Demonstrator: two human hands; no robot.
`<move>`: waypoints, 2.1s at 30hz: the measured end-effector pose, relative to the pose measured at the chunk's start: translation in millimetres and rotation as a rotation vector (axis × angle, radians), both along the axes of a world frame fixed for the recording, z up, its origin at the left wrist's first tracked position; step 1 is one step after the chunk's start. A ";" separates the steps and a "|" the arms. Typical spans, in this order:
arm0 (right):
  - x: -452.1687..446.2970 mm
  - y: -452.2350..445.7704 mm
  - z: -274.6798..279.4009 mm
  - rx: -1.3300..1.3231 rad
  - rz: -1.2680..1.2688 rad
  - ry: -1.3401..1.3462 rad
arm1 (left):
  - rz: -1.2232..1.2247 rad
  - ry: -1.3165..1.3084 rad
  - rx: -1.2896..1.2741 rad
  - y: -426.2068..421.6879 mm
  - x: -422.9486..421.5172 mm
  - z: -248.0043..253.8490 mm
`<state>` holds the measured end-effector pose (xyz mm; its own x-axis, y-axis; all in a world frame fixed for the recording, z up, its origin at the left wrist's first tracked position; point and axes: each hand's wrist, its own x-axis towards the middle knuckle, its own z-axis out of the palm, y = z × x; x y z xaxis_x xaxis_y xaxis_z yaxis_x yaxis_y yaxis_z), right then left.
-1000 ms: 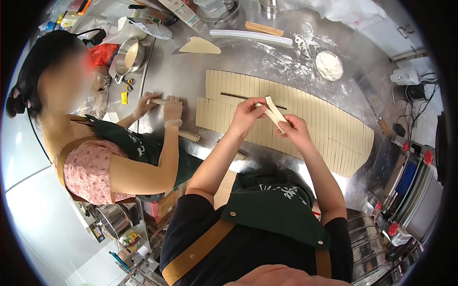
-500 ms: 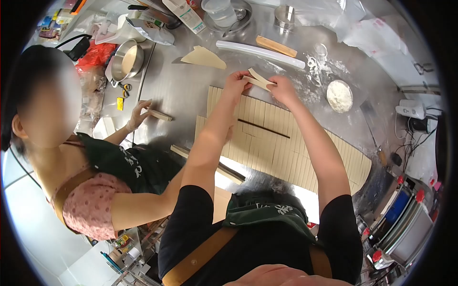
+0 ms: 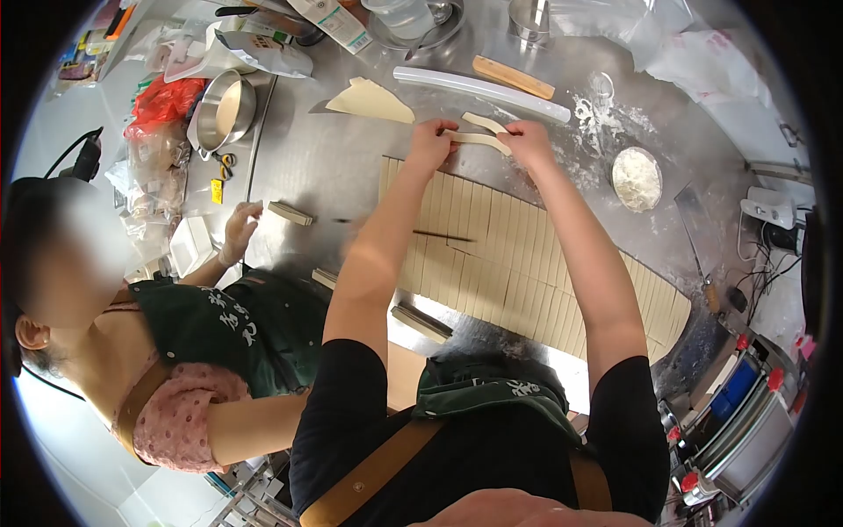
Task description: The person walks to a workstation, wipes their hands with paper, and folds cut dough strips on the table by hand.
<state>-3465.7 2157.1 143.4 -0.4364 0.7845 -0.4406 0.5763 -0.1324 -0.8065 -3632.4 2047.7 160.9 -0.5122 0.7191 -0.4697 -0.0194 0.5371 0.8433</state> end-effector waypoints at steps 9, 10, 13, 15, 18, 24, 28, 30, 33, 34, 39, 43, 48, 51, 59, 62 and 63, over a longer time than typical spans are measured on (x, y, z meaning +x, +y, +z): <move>8.8 6.1 22.9 -0.173 -0.193 0.196 | -0.329 0.767 -0.034 -5.4 -17.6 -18.7; 9.8 7.1 21.7 -0.111 -0.164 0.215 | -0.331 0.823 -0.018 -5.2 -13.4 -10.0; 13.3 10.6 28.5 -0.081 -0.103 0.222 | -0.391 0.987 0.109 -6.2 1.6 20.9; 14.4 12.5 31.4 -0.096 -0.086 0.214 | -0.503 1.082 0.298 -5.7 3.9 23.1; 16.4 9.9 28.1 -0.111 -0.104 0.220 | -0.553 1.084 0.387 -3.9 20.5 18.4; 27.3 12.3 29.6 -0.233 -0.161 0.348 | -0.521 1.146 0.488 2.7 23.6 -9.9; 35.0 14.9 45.6 -0.206 -0.112 0.401 | -0.453 1.030 0.515 2.2 24.7 -1.1; 35.7 15.0 53.2 -0.180 -0.049 0.392 | -0.303 0.912 0.545 7.8 29.7 8.1; 33.8 11.0 72.7 -0.160 0.089 0.361 | 0.029 -0.037 0.355 22.3 29.1 6.1; 33.5 10.1 80.9 -0.152 0.151 0.335 | 0.063 -0.180 0.277 22.7 28.0 14.2; 37.3 2.2 98.0 -0.183 0.306 0.322 | 0.043 -0.732 0.186 12.7 13.5 37.0; 42.1 -0.2 92.7 -0.212 0.345 0.286 | 0.049 -0.627 0.246 6.2 9.2 23.7; 37.8 -3.8 73.0 -0.182 0.178 0.227 | 0.132 -0.461 0.256 -4.1 -3.0 21.5; 23.9 -7.3 50.3 -0.085 0.038 0.234 | 0.136 -0.359 0.245 -6.9 -6.9 21.0; 9.8 -16.7 21.7 -0.015 -0.097 0.188 | 0.063 0.032 0.150 -13.2 -8.2 0.4; 10.8 -14.3 14.2 -0.008 -0.081 0.179 | 0.008 0.144 0.130 -11.0 -11.1 -10.2; 12.3 -14.0 11.7 0.017 -0.073 0.164 | -0.023 0.185 0.120 -10.1 -12.3 -14.4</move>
